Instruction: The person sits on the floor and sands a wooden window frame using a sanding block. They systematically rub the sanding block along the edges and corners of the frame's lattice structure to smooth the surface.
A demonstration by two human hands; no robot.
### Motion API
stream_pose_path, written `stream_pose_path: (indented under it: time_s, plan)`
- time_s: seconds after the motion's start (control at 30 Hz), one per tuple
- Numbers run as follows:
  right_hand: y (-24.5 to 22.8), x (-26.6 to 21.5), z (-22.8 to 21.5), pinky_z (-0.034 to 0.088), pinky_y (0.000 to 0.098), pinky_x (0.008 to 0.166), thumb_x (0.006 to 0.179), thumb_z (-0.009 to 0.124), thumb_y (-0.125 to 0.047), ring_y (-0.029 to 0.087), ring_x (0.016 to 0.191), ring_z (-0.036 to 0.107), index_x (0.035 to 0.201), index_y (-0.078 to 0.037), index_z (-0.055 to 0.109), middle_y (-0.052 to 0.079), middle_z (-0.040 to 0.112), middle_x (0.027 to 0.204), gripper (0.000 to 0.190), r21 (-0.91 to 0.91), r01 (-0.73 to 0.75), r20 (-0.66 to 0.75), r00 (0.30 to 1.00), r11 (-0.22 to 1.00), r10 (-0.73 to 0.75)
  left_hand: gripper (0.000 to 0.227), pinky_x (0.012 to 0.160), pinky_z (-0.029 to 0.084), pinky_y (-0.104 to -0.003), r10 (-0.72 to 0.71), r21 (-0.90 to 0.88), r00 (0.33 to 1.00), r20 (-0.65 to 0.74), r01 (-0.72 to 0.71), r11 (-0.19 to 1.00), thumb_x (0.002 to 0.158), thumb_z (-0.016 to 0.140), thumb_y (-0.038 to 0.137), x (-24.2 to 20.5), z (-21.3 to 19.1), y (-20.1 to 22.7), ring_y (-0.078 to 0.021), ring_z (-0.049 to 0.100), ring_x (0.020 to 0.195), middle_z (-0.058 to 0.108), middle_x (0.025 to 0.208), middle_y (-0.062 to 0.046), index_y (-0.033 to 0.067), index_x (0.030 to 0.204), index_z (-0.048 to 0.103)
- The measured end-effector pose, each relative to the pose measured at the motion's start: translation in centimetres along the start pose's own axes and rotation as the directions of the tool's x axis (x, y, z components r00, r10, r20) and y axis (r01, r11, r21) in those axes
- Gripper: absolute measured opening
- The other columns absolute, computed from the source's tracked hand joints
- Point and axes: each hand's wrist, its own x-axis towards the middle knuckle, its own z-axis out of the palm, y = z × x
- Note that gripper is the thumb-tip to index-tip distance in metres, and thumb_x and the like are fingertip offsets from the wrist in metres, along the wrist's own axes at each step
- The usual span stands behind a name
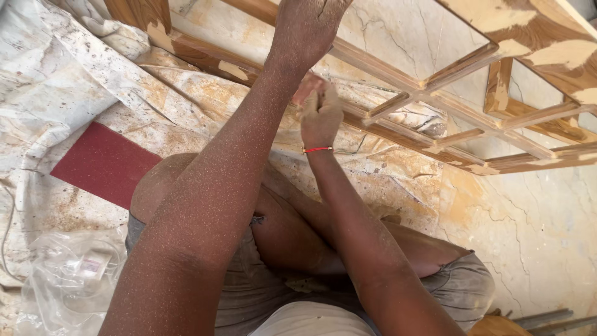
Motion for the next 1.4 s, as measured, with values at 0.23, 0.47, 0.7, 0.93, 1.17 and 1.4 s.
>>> stream_pose_path:
  time_s: [0.23,0.47,0.7,0.93,1.17,1.4]
  plan:
    - [-0.1,-2.0,2.4,0.055,0.0351,0.067,0.105,0.058,-0.014,0.019,0.072,0.067,0.116,0.002,0.069,0.013,0.069,0.082,0.022,0.013,0.218,-0.062,0.974,0.976,-0.217,0.042,0.078,0.055,-0.046,0.064,0.031,0.994,0.088,-0.067,0.997,0.099,0.061,-0.003,0.9,-3.5,1.2,-0.0324,0.068,0.097,0.068,0.112,-0.013,0.0045,0.141,0.059]
    - [1.2,-2.0,1.6,0.057,0.0383,0.071,0.103,0.058,-0.013,0.022,0.078,0.074,0.111,0.003,0.065,0.018,0.072,0.087,0.018,0.100,0.178,-0.172,0.972,0.979,-0.159,0.068,0.083,0.058,-0.045,-0.447,-0.308,0.707,0.548,0.667,0.678,0.108,0.030,0.064,2.6,-7.5,3.4,-0.0267,0.071,0.098,0.067,0.106,-0.017,0.0073,0.122,0.066]
    - [0.2,-2.0,2.4,0.056,0.0382,0.069,0.102,0.061,-0.013,0.026,0.074,0.073,0.120,-0.001,0.072,0.021,0.072,0.085,0.025,0.055,0.195,-0.137,0.973,0.979,-0.186,0.064,0.091,0.053,-0.045,-0.454,-0.349,0.715,0.532,0.673,0.652,0.110,0.036,0.061,2.9,-9.2,4.2,-0.0298,0.065,0.098,0.066,0.104,-0.018,0.0026,0.117,0.062]
    - [-2.2,-2.8,2.1,0.056,0.0335,0.060,0.104,0.054,-0.013,0.021,0.068,0.072,0.146,0.008,0.050,0.020,0.071,0.082,0.047,0.095,0.228,-0.047,0.973,0.969,-0.225,0.084,0.078,0.059,-0.043,-0.536,-0.228,0.571,0.622,0.786,0.574,0.102,0.022,0.078,2.6,-8.2,3.9,-0.0244,0.068,0.090,0.066,0.097,-0.014,0.0070,0.109,0.065]
    - [-4.5,-2.1,0.9,0.050,0.0310,0.048,0.108,0.049,-0.014,0.017,0.055,0.064,0.145,0.008,0.051,0.013,0.064,0.066,0.044,0.137,0.151,-0.024,0.989,0.979,-0.149,0.083,0.083,0.056,-0.043,-0.525,-0.269,0.605,0.599,0.769,0.579,0.100,0.025,0.076,2.4,-7.7,3.3,-0.0250,0.067,0.096,0.067,0.101,-0.015,0.0056,0.119,0.064]
    - [-4.0,-1.4,0.2,0.048,0.0341,0.048,0.106,0.048,-0.007,0.020,0.053,0.061,0.145,0.006,0.052,0.013,0.064,0.067,0.041,0.035,0.259,-0.014,0.966,0.965,-0.258,0.071,0.085,0.053,-0.043,-0.465,-0.364,0.712,0.526,0.683,0.633,0.109,0.030,0.065,2.4,-7.5,3.7,-0.0245,0.062,0.098,0.064,0.105,-0.015,0.0017,0.121,0.060]
